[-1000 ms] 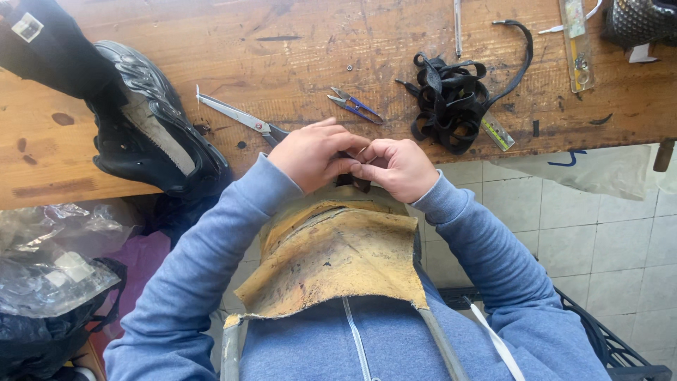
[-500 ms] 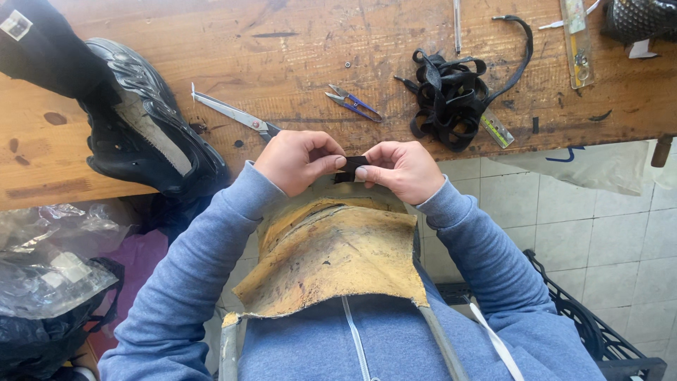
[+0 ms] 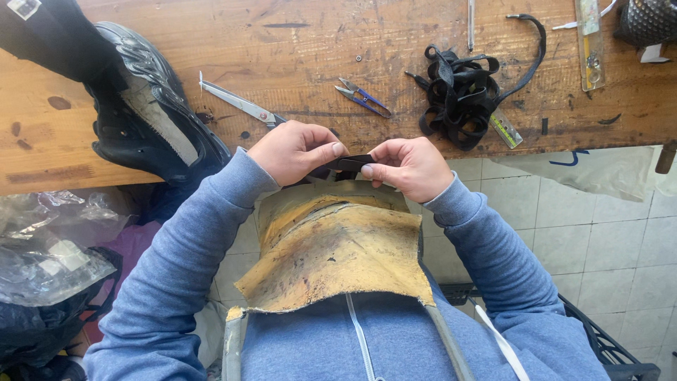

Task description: The person cuts a black strap with scissors, trims it to size, and repeatedly fits it into the heel area of a black shoe. The person adjusts the strap and shoe, then continues cutting and fitting the strap.

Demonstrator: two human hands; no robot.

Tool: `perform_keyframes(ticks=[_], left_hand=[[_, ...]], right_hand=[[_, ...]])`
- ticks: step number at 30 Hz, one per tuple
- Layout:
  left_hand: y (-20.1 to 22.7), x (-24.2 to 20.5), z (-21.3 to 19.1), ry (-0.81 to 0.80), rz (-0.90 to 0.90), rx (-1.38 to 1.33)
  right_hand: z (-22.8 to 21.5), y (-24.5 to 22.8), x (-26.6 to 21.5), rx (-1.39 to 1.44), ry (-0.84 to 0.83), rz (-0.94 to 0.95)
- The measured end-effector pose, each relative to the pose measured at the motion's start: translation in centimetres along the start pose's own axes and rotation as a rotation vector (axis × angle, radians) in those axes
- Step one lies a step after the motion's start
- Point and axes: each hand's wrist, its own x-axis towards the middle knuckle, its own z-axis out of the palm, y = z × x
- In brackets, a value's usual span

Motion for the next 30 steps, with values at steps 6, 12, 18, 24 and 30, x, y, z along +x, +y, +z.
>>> perform_keyframes(ticks=[6,12,18,24,30], left_hand=[[4.1,-0.6,0.3,0.009,-0.028,0.173],[2.6,0.2,1.3,0.016,-0.04,0.173],[1.0,-0.1,1.8,0.044,-0.053,-0.036],[0.8,-0.1,2.0,0.063,-0.073,-0.105],[1.4,-0.4,2.0,0.061,-0.065,-0.151]], right_hand=[[0.4,-0.6,0.0,-0.023,-0.019,-0.014],[0.1,-1.0,-0.5,0.048,-0.055,-0.016],[-0.8,-2.3,-2.0,0.206,-0.089,-0.032],[-0.4,-1.3,-1.4,0.165,-0.057,-0.033],[0.2,0.0,-0.5,0.069,-0.019,-0.056]])
